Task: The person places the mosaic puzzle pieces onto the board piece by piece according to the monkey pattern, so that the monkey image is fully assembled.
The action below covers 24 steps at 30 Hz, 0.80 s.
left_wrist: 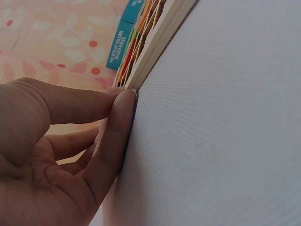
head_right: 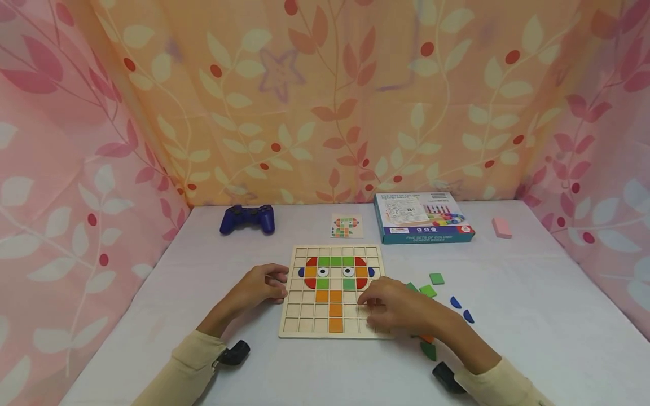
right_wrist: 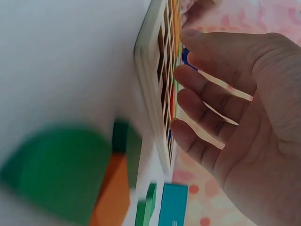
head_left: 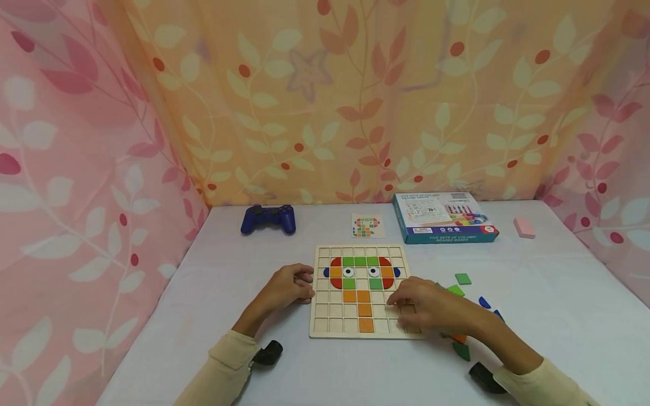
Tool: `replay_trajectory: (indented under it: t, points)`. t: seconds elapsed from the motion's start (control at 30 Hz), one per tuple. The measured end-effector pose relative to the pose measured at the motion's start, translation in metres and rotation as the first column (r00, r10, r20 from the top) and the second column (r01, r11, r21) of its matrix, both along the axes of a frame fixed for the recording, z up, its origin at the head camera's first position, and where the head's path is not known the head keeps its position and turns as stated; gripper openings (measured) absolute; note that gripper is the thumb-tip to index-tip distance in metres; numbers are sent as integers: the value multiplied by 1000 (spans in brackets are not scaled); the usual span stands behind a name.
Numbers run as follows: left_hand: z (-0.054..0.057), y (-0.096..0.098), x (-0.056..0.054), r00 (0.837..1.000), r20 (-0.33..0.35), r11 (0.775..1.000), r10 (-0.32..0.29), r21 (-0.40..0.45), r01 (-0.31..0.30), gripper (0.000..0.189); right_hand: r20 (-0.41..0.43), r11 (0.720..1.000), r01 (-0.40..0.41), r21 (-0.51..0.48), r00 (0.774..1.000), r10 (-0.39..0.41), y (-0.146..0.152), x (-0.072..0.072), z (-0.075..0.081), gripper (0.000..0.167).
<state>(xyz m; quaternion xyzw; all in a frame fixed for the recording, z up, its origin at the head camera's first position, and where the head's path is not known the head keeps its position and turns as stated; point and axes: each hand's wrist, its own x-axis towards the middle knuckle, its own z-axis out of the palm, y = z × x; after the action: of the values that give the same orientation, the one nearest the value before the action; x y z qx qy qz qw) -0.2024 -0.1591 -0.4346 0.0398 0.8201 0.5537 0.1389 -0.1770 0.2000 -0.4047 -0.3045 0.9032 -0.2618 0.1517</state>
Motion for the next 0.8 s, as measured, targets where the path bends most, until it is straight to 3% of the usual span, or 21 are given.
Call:
replay_trajectory:
  t: [0.3,0.8]
  points:
    - [1,1,1,1000,-5,1000,-3,-7,2,52,18,994,107,10,994,-107,33,3,3,33]
    - [1,1,1,1000,-1,1000,6,-1,-6,53,-70,982,186,-17,980,-187,80,1,2,36]
